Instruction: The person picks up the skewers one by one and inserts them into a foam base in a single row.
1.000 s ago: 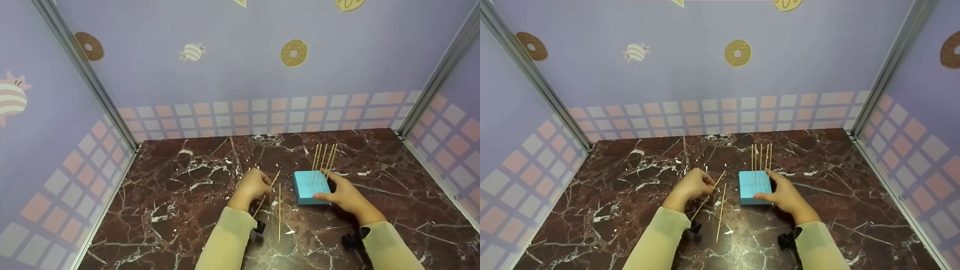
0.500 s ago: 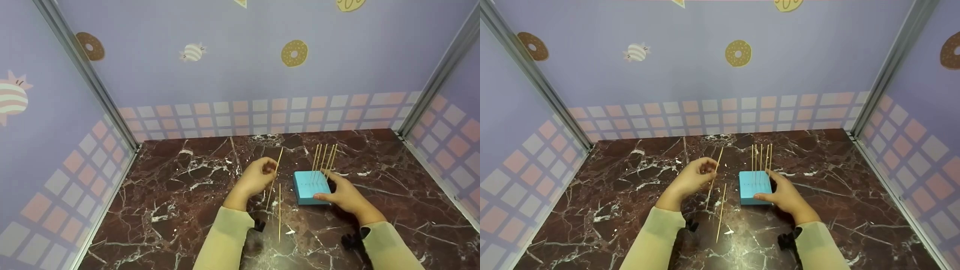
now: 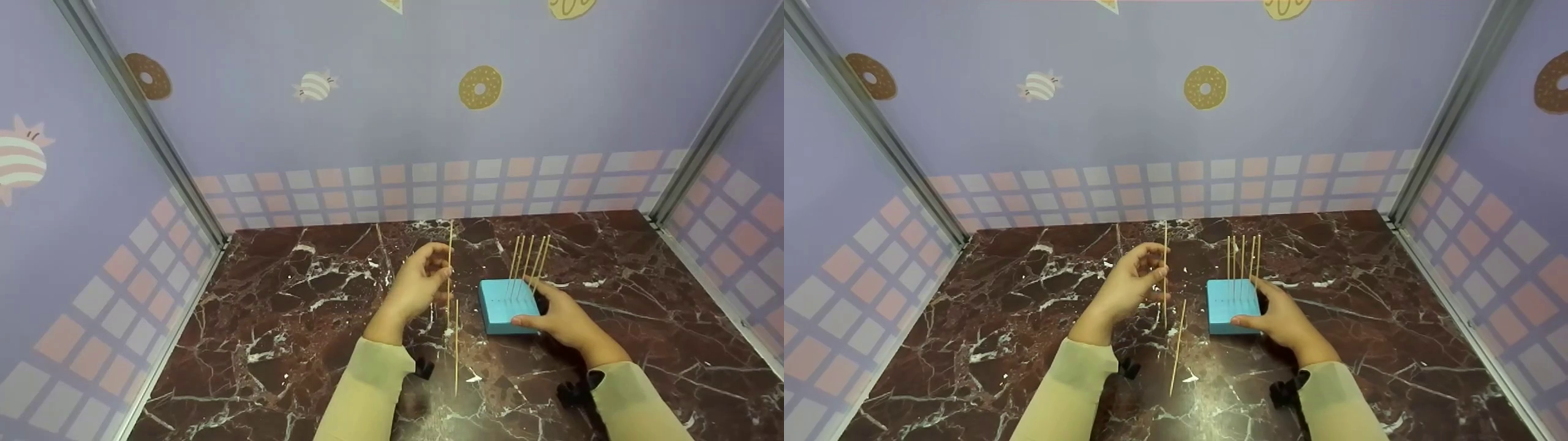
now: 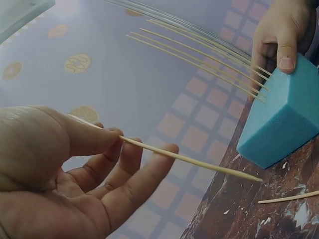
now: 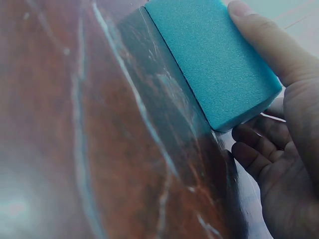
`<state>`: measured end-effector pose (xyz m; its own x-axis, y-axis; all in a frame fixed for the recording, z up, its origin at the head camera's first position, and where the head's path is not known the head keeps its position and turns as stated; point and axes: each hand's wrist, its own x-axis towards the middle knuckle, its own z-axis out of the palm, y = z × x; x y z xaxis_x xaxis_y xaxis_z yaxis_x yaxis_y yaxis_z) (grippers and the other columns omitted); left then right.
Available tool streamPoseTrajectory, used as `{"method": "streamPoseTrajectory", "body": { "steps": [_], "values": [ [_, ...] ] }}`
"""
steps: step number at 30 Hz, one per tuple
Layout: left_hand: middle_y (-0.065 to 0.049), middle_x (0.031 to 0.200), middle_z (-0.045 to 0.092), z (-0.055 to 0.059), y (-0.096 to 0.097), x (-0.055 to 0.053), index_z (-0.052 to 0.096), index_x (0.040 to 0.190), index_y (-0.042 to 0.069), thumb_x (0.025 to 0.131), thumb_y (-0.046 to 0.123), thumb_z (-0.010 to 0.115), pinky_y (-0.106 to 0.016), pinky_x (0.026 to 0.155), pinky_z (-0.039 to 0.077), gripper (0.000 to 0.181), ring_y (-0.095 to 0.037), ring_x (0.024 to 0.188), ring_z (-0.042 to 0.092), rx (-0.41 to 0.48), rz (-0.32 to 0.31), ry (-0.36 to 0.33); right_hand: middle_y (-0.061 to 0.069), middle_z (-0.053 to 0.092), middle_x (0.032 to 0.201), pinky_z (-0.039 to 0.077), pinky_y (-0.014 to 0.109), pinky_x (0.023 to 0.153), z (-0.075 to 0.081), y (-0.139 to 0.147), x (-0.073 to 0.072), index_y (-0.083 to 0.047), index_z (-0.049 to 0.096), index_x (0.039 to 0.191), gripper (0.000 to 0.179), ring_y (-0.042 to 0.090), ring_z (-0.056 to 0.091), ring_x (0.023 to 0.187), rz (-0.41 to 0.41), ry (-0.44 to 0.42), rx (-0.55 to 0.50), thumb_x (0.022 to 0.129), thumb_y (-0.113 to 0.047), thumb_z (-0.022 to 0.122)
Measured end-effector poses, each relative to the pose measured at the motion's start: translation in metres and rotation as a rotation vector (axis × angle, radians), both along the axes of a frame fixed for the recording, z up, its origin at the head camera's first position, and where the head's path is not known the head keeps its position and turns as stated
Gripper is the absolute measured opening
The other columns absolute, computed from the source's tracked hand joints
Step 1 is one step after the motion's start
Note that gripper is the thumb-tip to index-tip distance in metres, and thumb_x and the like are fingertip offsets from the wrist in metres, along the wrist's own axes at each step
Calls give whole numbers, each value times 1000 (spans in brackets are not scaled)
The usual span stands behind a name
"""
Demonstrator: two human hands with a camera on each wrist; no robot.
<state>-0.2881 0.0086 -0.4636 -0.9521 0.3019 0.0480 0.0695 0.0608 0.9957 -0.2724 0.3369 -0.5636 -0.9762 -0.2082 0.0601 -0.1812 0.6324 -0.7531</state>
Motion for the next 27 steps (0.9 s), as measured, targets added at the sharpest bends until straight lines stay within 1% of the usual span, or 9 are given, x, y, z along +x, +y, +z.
{"method": "streamPoseTrajectory", "body": {
  "steps": [5,10,13,17,20,23,27],
  "values": [
    [-7,113,65,0,2,-1,68,141,12,110,-5,66,-52,85,73,36,-19,88,68,26,28,35,36,37,177,30,80,133,1,-1,-1,1,39,173,108,62,34,164,5,3,14,93,-43,95],
    [-8,111,67,-2,4,0,71,137,11,108,-6,68,-46,83,74,34,-20,92,69,23,41,66,37,39,176,30,80,132,1,-1,-1,2,40,173,106,62,35,164,6,7,8,93,-41,95],
    [-8,111,68,-2,6,0,72,134,11,108,-6,68,-47,84,74,32,-19,93,69,11,45,79,36,39,176,31,80,132,1,-1,-1,2,39,173,107,61,35,164,7,5,0,93,-42,95],
    [-9,112,68,-2,9,1,73,132,11,109,-5,68,-49,86,73,29,-19,94,68,-3,54,102,34,35,179,29,82,132,1,0,-2,0,36,175,110,61,30,167,14,-14,-11,94,-45,94],
    [-11,112,69,-1,14,2,73,132,11,109,-4,68,-45,84,74,28,-19,94,69,-28,60,151,34,33,180,28,82,132,1,1,-2,0,34,176,110,62,27,167,15,-15,-16,94,-46,93],
    [-11,112,71,-1,22,3,73,134,11,109,-4,68,-39,81,73,29,-19,93,71,-61,71,216,35,35,179,28,82,132,0,2,-2,1,36,175,110,62,29,166,11,-3,-5,94,-45,94],
    [-11,112,72,-1,31,5,73,135,11,109,-4,68,-36,78,72,31,-24,94,74,-74,97,278,35,37,178,29,81,133,-1,1,-2,2,37,174,110,61,32,165,12,5,8,93,-45,94]
  ]
}}
